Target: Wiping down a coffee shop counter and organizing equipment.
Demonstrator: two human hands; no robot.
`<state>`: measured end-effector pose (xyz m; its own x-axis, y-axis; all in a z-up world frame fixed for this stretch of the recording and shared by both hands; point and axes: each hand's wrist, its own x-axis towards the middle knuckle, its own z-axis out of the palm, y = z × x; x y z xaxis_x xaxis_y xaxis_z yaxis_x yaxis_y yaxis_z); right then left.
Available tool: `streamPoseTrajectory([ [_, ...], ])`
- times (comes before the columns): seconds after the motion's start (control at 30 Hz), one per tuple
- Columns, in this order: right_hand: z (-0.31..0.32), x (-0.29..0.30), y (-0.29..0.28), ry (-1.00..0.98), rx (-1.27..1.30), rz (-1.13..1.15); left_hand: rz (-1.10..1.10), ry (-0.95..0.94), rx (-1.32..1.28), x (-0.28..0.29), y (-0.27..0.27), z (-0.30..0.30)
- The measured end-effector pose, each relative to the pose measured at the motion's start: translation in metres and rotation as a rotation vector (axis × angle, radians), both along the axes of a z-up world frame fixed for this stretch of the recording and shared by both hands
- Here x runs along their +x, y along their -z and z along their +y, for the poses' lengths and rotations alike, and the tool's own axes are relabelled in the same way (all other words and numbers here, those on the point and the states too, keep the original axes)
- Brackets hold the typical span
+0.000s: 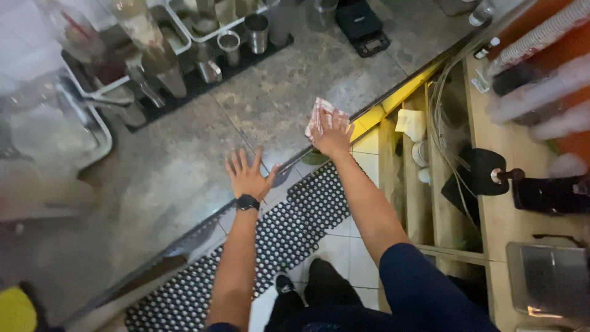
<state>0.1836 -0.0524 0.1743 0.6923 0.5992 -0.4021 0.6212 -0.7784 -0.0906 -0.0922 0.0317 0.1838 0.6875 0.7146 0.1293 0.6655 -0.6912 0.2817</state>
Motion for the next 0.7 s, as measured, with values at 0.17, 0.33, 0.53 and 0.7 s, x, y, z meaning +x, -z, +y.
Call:
streamPoseTrajectory([
  [0.17, 0.034, -0.048, 0.016, -0.427, 0.709, -0.195, 0.173, -0.045, -0.208, 0.004, -0.037, 0.0],
  [0.33, 0.014, -0.082, 0.023, -0.824, 1.007, -0.138, -0.067, 0.059, 0.098, -0.01, 0.034, 0.004],
  [0.53, 0.004, 0.084, 0.012, -0.503, 0.576, -0.024, 0.057, 0.044, -0.026, 0.003, 0.01, 0.007],
  [0.7, 0.033, 0.134, -0.005, -0.063, 0.332, 0.137, 0.118, -0.026, -0.008, 0.01, -0.002, 0.002],
])
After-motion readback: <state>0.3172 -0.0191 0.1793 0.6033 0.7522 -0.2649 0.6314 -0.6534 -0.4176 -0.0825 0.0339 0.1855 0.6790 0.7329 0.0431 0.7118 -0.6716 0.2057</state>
